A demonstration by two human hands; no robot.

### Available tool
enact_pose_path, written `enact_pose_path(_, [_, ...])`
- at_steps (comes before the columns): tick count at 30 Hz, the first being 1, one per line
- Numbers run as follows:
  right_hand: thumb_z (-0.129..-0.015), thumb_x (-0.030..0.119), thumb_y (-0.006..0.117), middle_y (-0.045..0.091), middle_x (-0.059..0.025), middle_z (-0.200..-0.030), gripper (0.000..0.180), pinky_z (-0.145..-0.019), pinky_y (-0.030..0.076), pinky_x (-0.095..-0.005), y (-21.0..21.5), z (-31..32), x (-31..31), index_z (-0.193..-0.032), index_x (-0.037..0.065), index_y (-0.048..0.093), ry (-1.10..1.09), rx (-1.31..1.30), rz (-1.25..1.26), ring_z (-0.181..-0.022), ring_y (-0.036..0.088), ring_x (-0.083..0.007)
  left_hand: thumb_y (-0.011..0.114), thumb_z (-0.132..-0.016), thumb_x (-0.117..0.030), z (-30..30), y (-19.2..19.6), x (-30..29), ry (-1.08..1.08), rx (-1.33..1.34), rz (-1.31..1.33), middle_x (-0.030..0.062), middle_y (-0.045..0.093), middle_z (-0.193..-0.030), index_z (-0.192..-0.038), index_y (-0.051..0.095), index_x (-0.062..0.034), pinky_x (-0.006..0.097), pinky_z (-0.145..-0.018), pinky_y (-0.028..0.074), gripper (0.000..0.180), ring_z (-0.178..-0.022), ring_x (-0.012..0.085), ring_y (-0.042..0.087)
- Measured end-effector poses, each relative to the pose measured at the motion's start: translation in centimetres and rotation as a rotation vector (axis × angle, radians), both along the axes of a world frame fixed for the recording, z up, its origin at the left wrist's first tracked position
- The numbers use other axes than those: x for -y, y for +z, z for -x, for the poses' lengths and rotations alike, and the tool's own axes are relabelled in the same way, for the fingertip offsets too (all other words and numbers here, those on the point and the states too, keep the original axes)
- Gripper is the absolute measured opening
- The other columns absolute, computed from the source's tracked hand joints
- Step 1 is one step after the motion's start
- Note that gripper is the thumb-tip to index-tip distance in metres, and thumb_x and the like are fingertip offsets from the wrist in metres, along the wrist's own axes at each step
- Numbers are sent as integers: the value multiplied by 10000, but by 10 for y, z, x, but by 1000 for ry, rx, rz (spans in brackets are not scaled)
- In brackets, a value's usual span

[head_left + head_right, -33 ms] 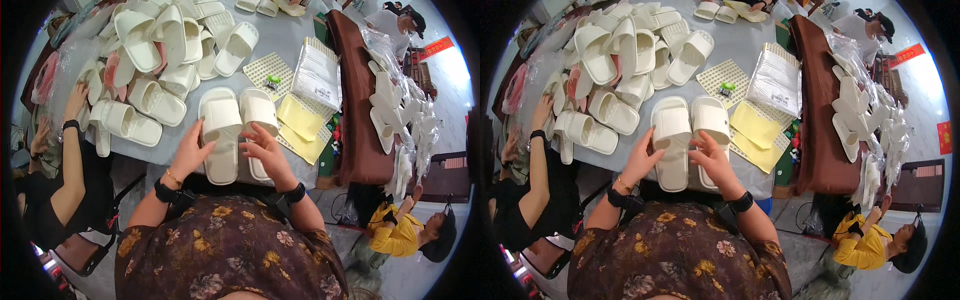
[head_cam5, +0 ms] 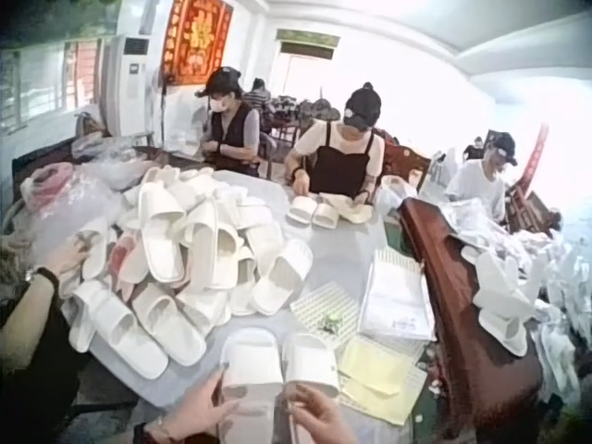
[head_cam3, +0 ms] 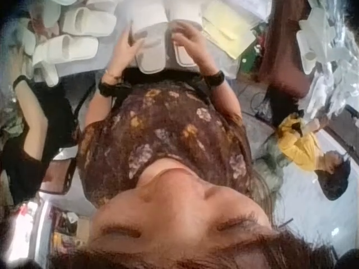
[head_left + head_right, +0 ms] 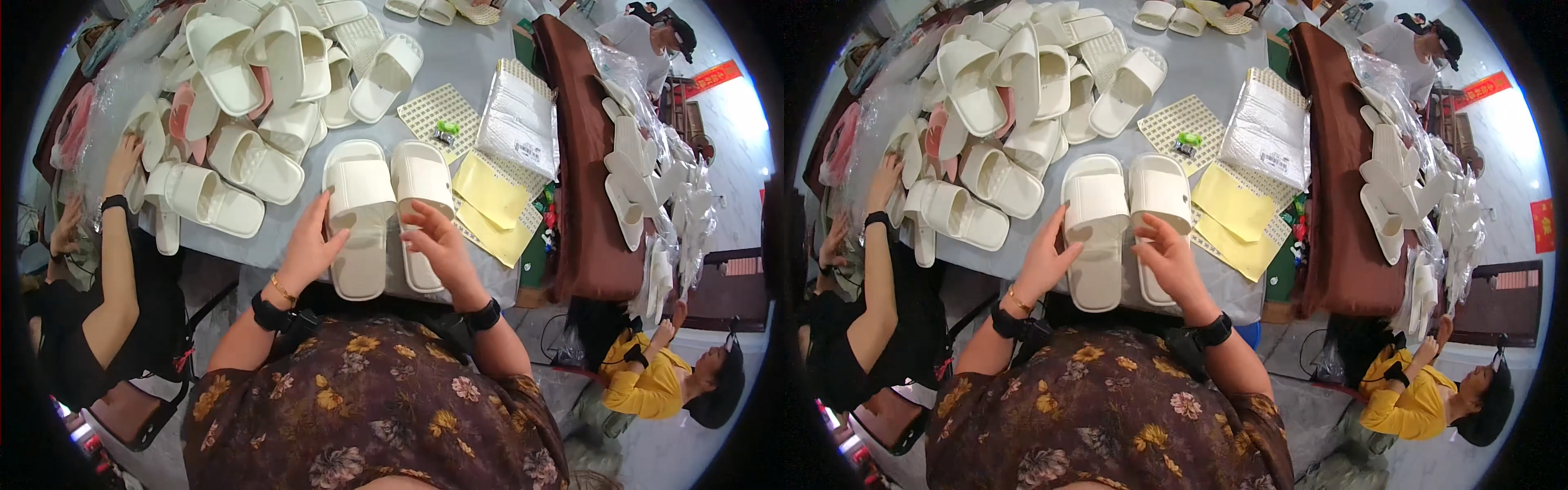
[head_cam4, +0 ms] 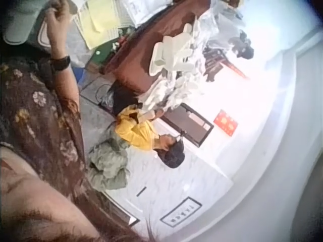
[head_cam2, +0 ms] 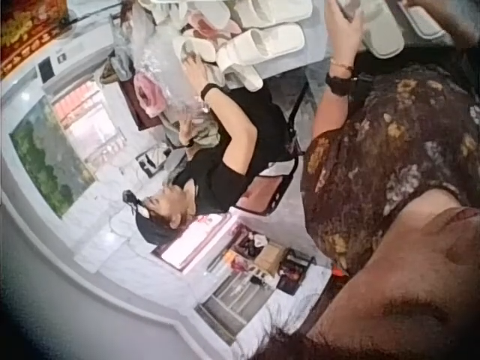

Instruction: Organizing and pairing manufactured slippers on a table.

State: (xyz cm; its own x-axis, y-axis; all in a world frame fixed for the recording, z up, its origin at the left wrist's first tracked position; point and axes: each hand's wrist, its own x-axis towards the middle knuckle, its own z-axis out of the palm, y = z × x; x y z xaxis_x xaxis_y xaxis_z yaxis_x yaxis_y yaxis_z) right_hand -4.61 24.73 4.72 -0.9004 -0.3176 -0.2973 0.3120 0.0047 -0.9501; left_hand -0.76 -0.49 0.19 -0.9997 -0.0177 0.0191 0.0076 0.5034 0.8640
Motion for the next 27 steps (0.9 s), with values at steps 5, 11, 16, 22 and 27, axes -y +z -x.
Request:
enact_pose_path(5, [-847,32,657,643,-144,-1139,412,-702,517,-306,-18,-1,-38,-1253,4,591,-148,-409,-564,-778,625,-175,703,-846,-144,-8,10,-12,97,-207,239,233,425,-1462,-1433,435,-16,460,-1098,357,657,-1329,398,423])
enact_pose_path(11, [-796,44,687,591,-174,-1086,405,-723,530,-379,-31,-21,-45,-1193,17,610,-110,-464,-800,-773,627,-300,741,-786,-164,-15,8,-31,-134,-419,373,235,372,-1500,-1289,591,-35,473,-1108,351,541,-1346,422,396])
enact_pose_path(16, [-792,65,706,586,-168,-1095,403,-775,523,-396,-32,-9,-29,-1184,28,619,-90,-468,-754,-843,636,-312,748,-780,-179,-3,6,-41,-104,-461,399,238,435,-1446,-1254,613,-34,495,-1092,365,514,-1311,431,427])
enact_pose_path(22, [-823,95,689,632,-143,-961,271,-757,518,-422,-33,3,-16,-1089,50,663,-76,-626,-847,-863,634,-338,724,-801,-152,6,1,-54,-371,-444,323,173,525,-1374,-1211,622,-39,464,-1065,394,437,-1287,354,478])
enact_pose_path(27, [-867,128,653,630,-139,-876,92,-684,515,-440,-39,12,-5,-923,58,633,-123,-781,-959,-795,636,-355,711,-822,-170,24,-3,-72,-411,-485,391,115,560,-1336,-1213,616,-55,428,-1026,409,418,-1277,286,499])
